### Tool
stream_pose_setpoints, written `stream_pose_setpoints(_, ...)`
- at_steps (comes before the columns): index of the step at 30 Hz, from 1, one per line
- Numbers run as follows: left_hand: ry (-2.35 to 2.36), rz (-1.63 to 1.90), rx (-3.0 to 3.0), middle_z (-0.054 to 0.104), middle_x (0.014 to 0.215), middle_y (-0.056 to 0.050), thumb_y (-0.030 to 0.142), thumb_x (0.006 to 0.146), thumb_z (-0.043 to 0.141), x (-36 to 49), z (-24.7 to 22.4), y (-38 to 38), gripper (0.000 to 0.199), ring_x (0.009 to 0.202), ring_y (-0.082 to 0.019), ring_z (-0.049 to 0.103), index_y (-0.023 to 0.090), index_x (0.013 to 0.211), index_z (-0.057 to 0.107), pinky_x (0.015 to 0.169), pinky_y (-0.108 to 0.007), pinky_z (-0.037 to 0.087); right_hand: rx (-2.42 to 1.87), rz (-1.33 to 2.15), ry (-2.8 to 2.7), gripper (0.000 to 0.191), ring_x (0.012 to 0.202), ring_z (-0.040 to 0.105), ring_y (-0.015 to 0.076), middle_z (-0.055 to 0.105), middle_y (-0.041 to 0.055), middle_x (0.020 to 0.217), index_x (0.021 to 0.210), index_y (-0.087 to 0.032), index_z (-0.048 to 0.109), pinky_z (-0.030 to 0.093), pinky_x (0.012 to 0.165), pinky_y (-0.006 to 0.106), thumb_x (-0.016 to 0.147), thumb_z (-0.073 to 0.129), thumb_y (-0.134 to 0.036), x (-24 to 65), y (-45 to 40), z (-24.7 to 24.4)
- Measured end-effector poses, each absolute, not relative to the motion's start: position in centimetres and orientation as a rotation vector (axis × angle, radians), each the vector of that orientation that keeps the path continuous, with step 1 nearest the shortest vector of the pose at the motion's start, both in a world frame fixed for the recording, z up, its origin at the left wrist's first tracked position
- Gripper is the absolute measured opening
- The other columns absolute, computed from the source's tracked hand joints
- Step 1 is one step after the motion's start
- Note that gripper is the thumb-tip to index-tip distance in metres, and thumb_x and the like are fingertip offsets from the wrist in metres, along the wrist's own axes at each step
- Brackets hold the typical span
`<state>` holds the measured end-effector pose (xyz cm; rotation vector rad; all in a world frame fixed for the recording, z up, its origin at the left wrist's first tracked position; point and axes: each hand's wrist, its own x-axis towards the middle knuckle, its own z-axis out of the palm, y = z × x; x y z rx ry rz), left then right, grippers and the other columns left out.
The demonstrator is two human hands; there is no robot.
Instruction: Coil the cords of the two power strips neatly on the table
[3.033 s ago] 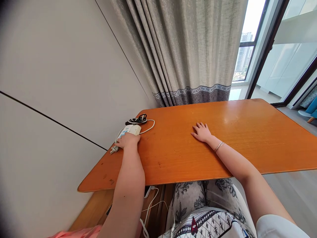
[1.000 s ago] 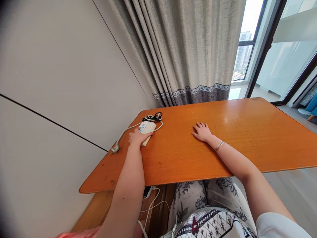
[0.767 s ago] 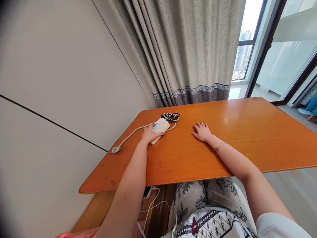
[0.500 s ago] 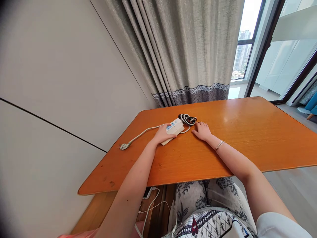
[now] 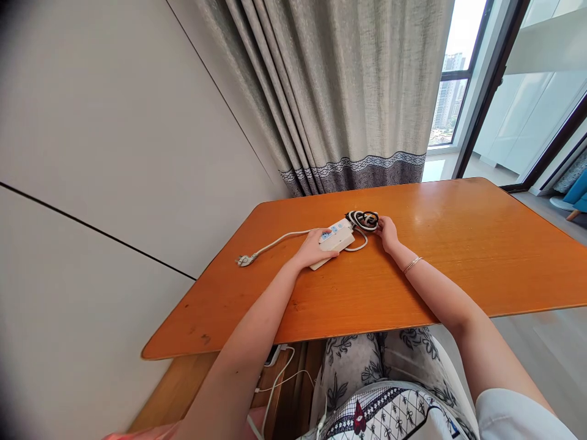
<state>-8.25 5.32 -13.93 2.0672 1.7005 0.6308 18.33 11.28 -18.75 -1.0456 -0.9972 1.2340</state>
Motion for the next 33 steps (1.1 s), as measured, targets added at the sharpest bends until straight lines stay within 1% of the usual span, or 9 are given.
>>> stream_pose_setpoints(3,1.710,0.573,2.090,0.050,0.142,-0.013,0.052,0.060,0.087,-7.8,-13.9,5.1,0.092,0.133,-0.034,0.053,0.024,0.140,0.052,0.114,-0.044,0.041,-1.010,1.305,-0.908,0.038,0.082,0.070,0.0193,0.072,0.0011,0.082,0.085,-0.025,0.059,0.059,0.075,0.032,0.083,0.058,-0.063,18.6,11.0,-18.0)
stream_pose_setpoints(6,1.736,0.478,2.138,0.050,0.146,-0.014,0.054,0.063,0.084,-7.6,-13.6,4.8,0.094,0.136,-0.036,0.051,0.024,0.145,0.049,0.116,-0.048,0.038,-0.980,1.367,-0.897,0.040,0.081,0.070,0.0188,0.074,0.0025,0.083,0.085,-0.023,0.066,0.060,0.072,0.030,0.079,0.069,-0.062,18.6,10.5,-17.3)
stream_pose_setpoints(11,1.729,0.483,2.309,0.044,0.157,-0.018,0.055,0.069,0.082,-6.7,-13.0,4.4,0.090,0.145,-0.039,0.042,0.021,0.146,0.049,0.120,-0.052,0.033,-0.919,1.452,-0.936,0.034,0.081,0.071,0.0170,0.078,0.0050,0.089,0.085,-0.019,0.071,0.060,0.075,0.027,0.072,0.084,-0.048,18.8,10.0,-16.6)
stream_pose_setpoints(15,1.600,0.619,2.362,0.046,0.157,-0.017,0.055,0.086,0.067,-4.6,-12.6,4.4,0.073,0.146,-0.033,0.044,0.019,0.147,0.048,0.121,-0.049,0.033,-0.910,1.464,-0.952,0.034,0.082,0.073,0.0169,0.078,0.0061,0.096,0.093,-0.018,0.070,0.061,0.075,0.028,0.068,0.088,-0.033,19.1,10.2,-16.5)
stream_pose_setpoints(18,1.423,0.666,2.448,0.047,0.157,-0.014,0.049,0.088,0.068,-2.5,-12.0,5.0,0.067,0.146,-0.030,0.043,0.022,0.146,0.050,0.122,-0.046,0.033,-0.916,1.465,-0.987,0.038,0.082,0.073,0.0172,0.078,0.0058,0.100,0.096,-0.019,0.068,0.061,0.073,0.028,0.065,0.089,-0.025,19.3,10.3,-16.6)
stream_pose_setpoints(23,1.363,0.652,2.527,0.070,0.125,-0.010,0.036,0.089,0.070,0.4,-11.6,6.9,0.037,0.120,-0.030,0.061,0.021,0.122,0.070,0.108,-0.044,0.044,-0.931,1.439,-1.066,0.044,0.086,0.072,0.0184,0.076,0.0053,0.104,0.100,-0.021,0.066,0.061,0.080,0.032,0.063,0.089,-0.023,19.7,10.4,-17.1)
stream_pose_setpoints(26,1.385,0.680,2.525,0.074,0.113,-0.010,0.029,0.088,0.070,0.9,-12.2,7.4,0.017,0.113,-0.030,0.062,0.021,0.102,0.077,0.103,-0.045,0.047,-0.949,1.407,-1.112,0.049,0.087,0.071,0.0182,0.076,0.0048,0.102,0.102,-0.021,0.066,0.060,0.086,0.035,0.060,0.090,-0.025,19.8,10.4,-17.2)
stream_pose_setpoints(29,1.424,0.731,2.527,0.073,0.113,-0.011,0.025,0.088,0.068,0.7,-13.0,7.1,0.014,0.115,-0.030,0.061,0.023,0.097,0.079,0.105,-0.046,0.046,-0.957,1.365,-1.157,0.055,0.095,0.070,0.0189,0.075,0.0050,0.105,0.103,-0.020,0.065,0.057,0.095,0.039,0.056,0.092,-0.027,19.7,10.3,-17.2)
stream_pose_setpoints(33,1.358,0.773,2.493,0.074,0.115,-0.009,0.035,0.083,0.075,-0.1,-13.4,6.6,0.026,0.117,-0.029,0.062,0.023,0.105,0.078,0.109,-0.045,0.046,-0.960,1.321,-1.202,0.060,0.107,0.067,0.0210,0.073,0.0079,0.116,0.104,-0.020,0.066,0.051,0.103,0.041,0.052,0.094,-0.029,19.5,9.9,-16.9)
